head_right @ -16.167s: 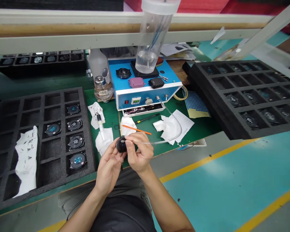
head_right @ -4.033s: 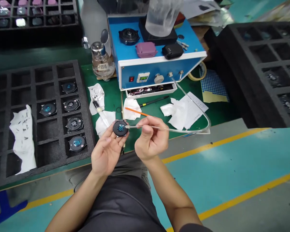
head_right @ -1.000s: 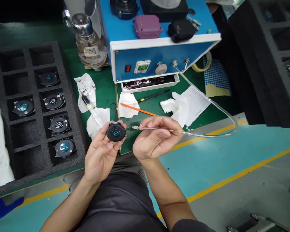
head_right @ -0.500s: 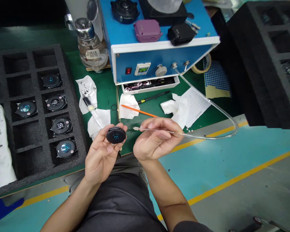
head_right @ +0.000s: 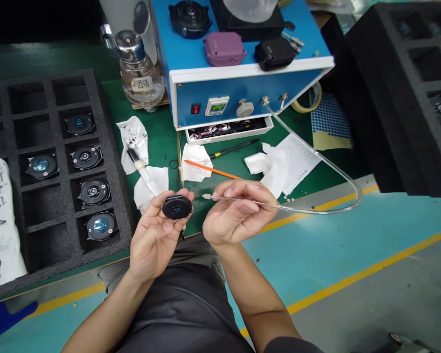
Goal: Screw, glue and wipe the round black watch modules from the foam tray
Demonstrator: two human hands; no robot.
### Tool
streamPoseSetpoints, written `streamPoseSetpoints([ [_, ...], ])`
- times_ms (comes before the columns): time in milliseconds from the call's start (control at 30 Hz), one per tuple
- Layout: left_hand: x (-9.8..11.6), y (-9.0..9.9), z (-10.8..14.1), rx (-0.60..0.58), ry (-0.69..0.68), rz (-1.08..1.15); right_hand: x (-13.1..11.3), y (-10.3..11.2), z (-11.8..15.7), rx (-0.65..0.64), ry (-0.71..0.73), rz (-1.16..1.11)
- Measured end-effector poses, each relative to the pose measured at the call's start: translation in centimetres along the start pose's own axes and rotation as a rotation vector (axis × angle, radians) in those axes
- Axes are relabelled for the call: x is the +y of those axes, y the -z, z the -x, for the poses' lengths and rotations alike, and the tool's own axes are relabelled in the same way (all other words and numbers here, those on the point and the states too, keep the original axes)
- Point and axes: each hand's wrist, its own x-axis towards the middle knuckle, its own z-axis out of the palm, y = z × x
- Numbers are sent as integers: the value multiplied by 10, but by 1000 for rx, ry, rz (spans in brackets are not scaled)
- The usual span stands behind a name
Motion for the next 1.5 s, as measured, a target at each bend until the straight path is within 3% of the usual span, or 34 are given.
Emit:
streamPoseSetpoints([
  [200, -1, 2, 2, -7, 22, -35, -1, 6, 1, -154, 77, 36],
  [533, -1, 3, 2, -58, 29, -21, -3, 12, 1, -302, 130, 108],
  [1500, -2, 4, 2, -95, 16, -5, -7, 13, 1, -339, 82, 78],
])
